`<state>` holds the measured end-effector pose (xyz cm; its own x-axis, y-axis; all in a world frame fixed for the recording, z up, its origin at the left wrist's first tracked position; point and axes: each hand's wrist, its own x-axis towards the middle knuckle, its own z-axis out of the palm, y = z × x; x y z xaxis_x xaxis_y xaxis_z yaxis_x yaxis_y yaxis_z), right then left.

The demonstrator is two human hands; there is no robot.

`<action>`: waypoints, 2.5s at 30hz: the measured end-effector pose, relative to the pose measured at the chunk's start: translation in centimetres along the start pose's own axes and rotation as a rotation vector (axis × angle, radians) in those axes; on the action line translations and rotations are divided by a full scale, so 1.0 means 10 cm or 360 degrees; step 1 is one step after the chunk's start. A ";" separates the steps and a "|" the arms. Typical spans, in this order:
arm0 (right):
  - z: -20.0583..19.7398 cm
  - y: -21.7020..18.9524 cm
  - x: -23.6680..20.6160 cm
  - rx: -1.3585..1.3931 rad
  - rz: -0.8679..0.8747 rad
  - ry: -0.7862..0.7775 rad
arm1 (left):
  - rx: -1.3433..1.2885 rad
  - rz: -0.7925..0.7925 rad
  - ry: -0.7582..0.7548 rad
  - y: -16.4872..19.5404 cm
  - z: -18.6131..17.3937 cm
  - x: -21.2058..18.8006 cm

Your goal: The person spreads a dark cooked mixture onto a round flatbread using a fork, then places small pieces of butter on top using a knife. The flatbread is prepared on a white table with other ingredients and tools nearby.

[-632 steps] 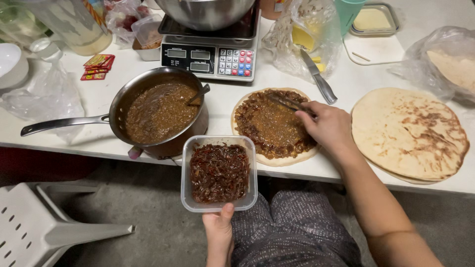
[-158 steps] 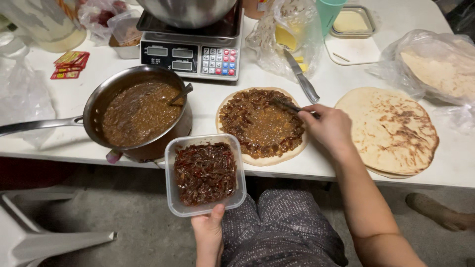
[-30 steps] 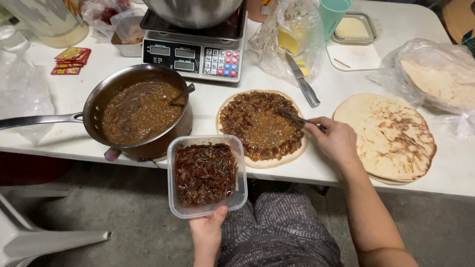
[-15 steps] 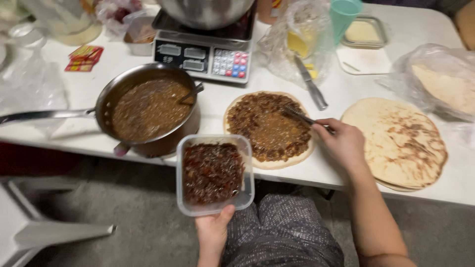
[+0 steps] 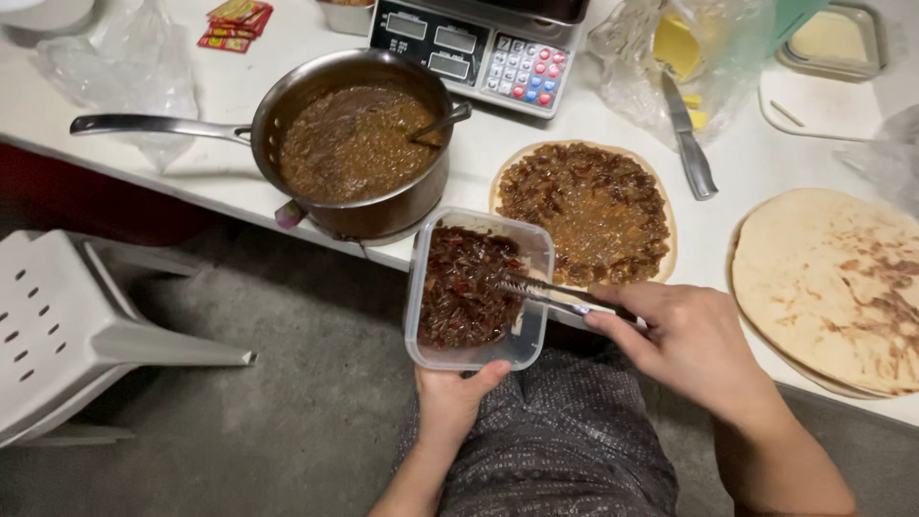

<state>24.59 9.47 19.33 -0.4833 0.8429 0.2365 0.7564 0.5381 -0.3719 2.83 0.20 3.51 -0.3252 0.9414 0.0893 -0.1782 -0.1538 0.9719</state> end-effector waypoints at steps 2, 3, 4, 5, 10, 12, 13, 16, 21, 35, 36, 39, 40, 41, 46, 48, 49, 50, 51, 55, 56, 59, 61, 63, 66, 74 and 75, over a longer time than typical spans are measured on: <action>0.01 -0.07 0.07 -0.0104 0.0009 -0.0010 | 0.0026 -0.0006 0.0012 0.04 0.02 0.01; 0.03 -0.09 0.10 -0.0157 0.0015 -0.0013 | 0.0039 -0.0018 0.0024 0.05 0.03 0.01; 0.04 -0.10 0.11 -0.0161 0.0008 -0.0017 | 0.0052 -0.0032 0.0034 0.06 0.04 0.01; 0.07 -0.11 0.12 -0.0165 0.0003 -0.0020 | 0.0027 -0.0022 0.0032 0.07 0.04 0.01; 0.09 -0.03 0.11 0.0019 -0.0010 0.0042 | -0.0044 0.0052 -0.0027 0.01 0.01 0.01; 0.04 0.05 0.04 0.0138 -0.0024 0.0138 | -0.0089 0.0037 -0.0043 -0.06 -0.01 0.01; 0.02 0.10 0.02 0.0223 0.0026 0.0144 | -0.0111 0.0028 -0.0056 -0.10 -0.02 0.00; -0.06 0.27 -0.05 0.0488 0.0231 0.0179 | -0.0500 -0.0032 0.0008 -0.24 -0.03 0.02; -0.17 0.59 -0.10 0.0474 0.0537 0.0367 | -0.0538 -0.0100 0.0087 -0.38 -0.10 0.01; 0.38 1.08 0.55 0.0047 0.0921 0.0283 | -0.0552 -0.0201 0.0146 -0.33 -0.12 0.03; 0.40 1.07 0.57 0.0062 0.0929 0.0304 | -0.0550 -0.0205 0.0151 -0.33 -0.12 0.03; 0.45 1.01 0.58 -0.0008 0.0927 0.0281 | -0.0561 -0.0210 0.0155 -0.32 -0.11 0.02; 0.45 0.99 0.56 -0.0041 0.0880 0.0275 | -0.0568 -0.0209 0.0157 -0.32 -0.11 0.02; 0.45 0.97 0.53 -0.0074 0.0831 0.0267 | -0.0568 -0.0212 0.0151 -0.33 -0.11 0.03; 0.35 0.92 0.45 -0.0127 0.0914 0.0154 | -0.0603 -0.0240 0.0137 -0.33 -0.12 0.02; 0.28 0.96 0.45 -0.0093 0.0922 0.0164 | -0.0607 -0.0209 0.0130 -0.33 -0.12 0.02; 0.26 0.97 0.45 -0.0063 0.0891 0.0213 | -0.0608 -0.0191 0.0126 -0.34 -0.11 0.02; 0.25 0.99 0.45 -0.0033 0.0859 0.0262 | -0.0611 -0.0180 0.0125 -0.33 -0.11 0.02; 0.26 1.00 0.46 -0.0003 0.0826 0.0311 | -0.0615 -0.0168 0.0125 -0.33 -0.10 0.03; 0.35 1.00 0.56 -0.0076 0.0888 0.0214 | -0.0583 -0.0164 0.0120 -0.32 -0.10 0.04; 0.39 0.98 0.58 -0.0071 0.0860 0.0199 | -0.0561 -0.0185 0.0121 -0.32 -0.10 0.04; 0.44 0.97 0.64 -0.0121 0.0927 0.0079 | -0.0509 -0.0229 0.0120 -0.30 -0.12 0.05; 0.44 0.98 0.63 -0.0145 0.0931 0.0089 | -0.0495 -0.0231 0.0117 -0.31 -0.12 0.05; 0.42 1.00 0.61 -0.0140 0.0840 0.0216 | -0.0535 -0.0216 0.0128 -0.35 -0.14 0.03; 0.42 1.02 0.60 -0.0027 0.1035 0.0077 | -0.0574 -0.0217 0.0172 -0.48 -0.17 0.01; 0.31 0.97 0.50 0.0032 0.0705 0.0377 | -0.0426 0.0027 0.0130 -0.78 -0.25 0.15; 0.29 0.93 0.48 0.0045 0.0723 0.0386 | -0.0485 0.0106 0.0177 -0.78 -0.22 0.15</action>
<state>28.03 18.57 14.39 0.0097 0.9693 0.2456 0.8526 0.1203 -0.5085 1.69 2.19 -4.44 -0.4418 0.8904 0.1100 -0.4174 -0.3125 0.8533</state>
